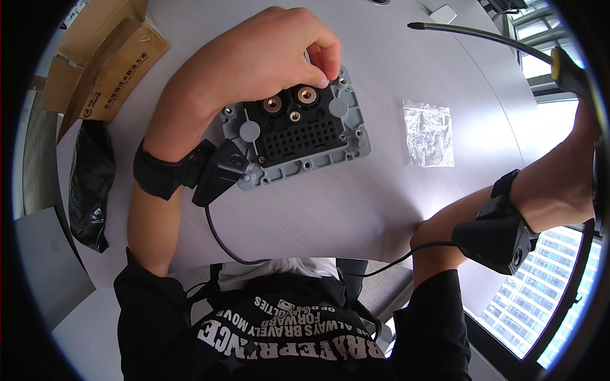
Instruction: The person uses a screwdriver to tighten screws on a metal casing, places a circular component onto the casing, and picks up small metal screws from the table to insert them into the assembly.
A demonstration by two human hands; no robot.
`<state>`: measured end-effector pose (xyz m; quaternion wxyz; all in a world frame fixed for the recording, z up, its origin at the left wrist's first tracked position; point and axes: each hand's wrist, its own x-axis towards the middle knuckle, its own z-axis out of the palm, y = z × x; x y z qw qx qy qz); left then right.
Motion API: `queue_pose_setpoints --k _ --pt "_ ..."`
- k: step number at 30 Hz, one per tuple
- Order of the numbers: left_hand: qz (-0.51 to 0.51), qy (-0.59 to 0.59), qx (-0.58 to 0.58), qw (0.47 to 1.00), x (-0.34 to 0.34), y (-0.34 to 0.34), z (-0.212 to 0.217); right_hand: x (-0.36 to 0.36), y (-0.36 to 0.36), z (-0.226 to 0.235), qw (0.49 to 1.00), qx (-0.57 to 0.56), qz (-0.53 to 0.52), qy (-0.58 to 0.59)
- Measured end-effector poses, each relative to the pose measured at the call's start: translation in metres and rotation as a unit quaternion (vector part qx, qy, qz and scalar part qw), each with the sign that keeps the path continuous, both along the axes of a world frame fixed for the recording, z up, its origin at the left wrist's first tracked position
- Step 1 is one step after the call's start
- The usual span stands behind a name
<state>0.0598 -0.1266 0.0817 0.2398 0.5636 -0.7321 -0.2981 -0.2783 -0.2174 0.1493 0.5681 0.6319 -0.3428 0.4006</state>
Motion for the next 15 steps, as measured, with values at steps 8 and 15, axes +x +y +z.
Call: queue_pose_setpoints --k 8,15 --pt "0.008 -0.020 -0.022 1.000 -0.0010 0.0017 -0.0006 -0.0030 0.0019 -0.0019 1.000 -0.006 0.014 -0.004" --pt "-0.004 -0.043 -0.057 0.997 -0.0030 0.0013 -0.0012 -0.0041 0.0000 -0.0041 1.000 0.000 0.022 -0.007"
